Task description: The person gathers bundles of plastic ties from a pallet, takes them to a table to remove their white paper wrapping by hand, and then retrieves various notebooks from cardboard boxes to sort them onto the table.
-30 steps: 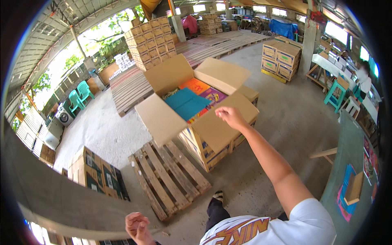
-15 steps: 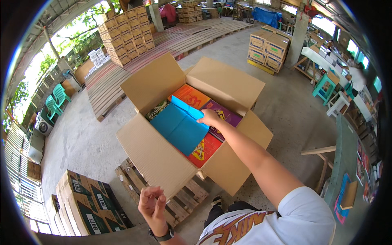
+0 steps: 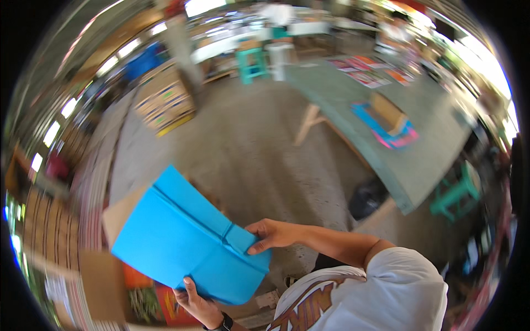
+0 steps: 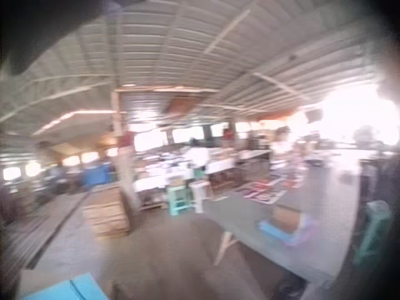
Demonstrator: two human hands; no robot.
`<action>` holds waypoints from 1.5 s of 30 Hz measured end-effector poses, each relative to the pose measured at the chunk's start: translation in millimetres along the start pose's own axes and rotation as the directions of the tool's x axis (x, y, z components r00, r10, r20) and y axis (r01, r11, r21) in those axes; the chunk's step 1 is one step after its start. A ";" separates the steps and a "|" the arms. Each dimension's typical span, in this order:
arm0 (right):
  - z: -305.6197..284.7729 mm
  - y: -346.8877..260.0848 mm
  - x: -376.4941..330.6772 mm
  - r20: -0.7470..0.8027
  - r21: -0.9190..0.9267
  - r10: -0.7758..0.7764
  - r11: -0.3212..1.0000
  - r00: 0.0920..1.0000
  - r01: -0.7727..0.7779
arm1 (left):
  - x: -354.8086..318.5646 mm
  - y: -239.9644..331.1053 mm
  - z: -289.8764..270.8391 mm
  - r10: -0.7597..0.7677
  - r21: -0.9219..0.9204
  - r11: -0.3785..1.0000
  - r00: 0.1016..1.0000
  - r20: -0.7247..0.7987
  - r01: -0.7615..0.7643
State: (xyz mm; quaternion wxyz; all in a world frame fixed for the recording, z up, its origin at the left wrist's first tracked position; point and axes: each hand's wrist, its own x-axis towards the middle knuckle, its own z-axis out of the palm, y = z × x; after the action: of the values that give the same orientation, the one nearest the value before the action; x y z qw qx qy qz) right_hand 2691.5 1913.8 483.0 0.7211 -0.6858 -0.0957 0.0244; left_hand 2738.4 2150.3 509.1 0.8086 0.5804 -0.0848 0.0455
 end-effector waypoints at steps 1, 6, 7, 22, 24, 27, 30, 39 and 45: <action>-42.8 6.5 -46.5 -0.073 0.088 0.026 0.996 0.997 -0.020 | -28.0 -27.4 41.5 -0.051 0.002 0.999 0.997 0.066 0.051; -185.2 -4.8 -209.0 -0.598 0.105 -0.028 0.988 0.801 0.113 | -104.7 -123.0 242.9 -0.092 0.086 0.994 0.913 0.398 0.062; -208.6 -2.3 -229.8 -0.619 0.102 -0.039 0.986 0.784 0.130 | -113.4 -132.3 274.1 -0.083 0.029 0.996 0.886 0.456 0.079; -625.6 26.3 -516.6 -0.646 -0.119 -0.753 0.258 -0.123 -0.959 | -176.5 -311.4 622.2 -0.498 0.178 0.812 0.499 0.710 0.556; -651.5 18.9 -528.7 -0.868 -0.065 -0.483 0.341 -0.116 -0.938 | -195.6 -318.9 668.4 -0.543 0.191 0.771 0.471 0.695 0.607; -656.8 -2.5 -536.0 -0.978 -0.025 -0.196 0.460 -0.075 -0.887 | -204.6 -355.8 704.4 -0.591 0.232 0.714 0.391 0.706 0.661; -638.2 -28.9 -577.1 -0.874 0.021 -0.390 0.567 -0.290 -0.824 | -238.5 -358.6 764.1 -0.700 0.312 0.597 0.291 0.653 0.739; -621.6 -85.7 -596.7 -0.643 -0.300 -0.627 0.734 -0.439 -0.610 | -280.6 -444.4 824.7 -0.866 0.624 0.498 0.321 0.382 0.602; -656.6 -56.2 -519.2 -0.733 -0.341 -0.611 0.712 -0.300 -0.614 | -275.1 -475.4 817.4 -0.795 0.653 0.604 0.404 0.452 0.457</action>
State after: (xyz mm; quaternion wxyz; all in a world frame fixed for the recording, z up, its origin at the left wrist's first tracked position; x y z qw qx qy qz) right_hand 2289.6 1177.7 457.6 0.1438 -0.6047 0.5301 -0.5768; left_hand 2481.3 1230.4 269.3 0.5113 0.6974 -0.1449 -0.4808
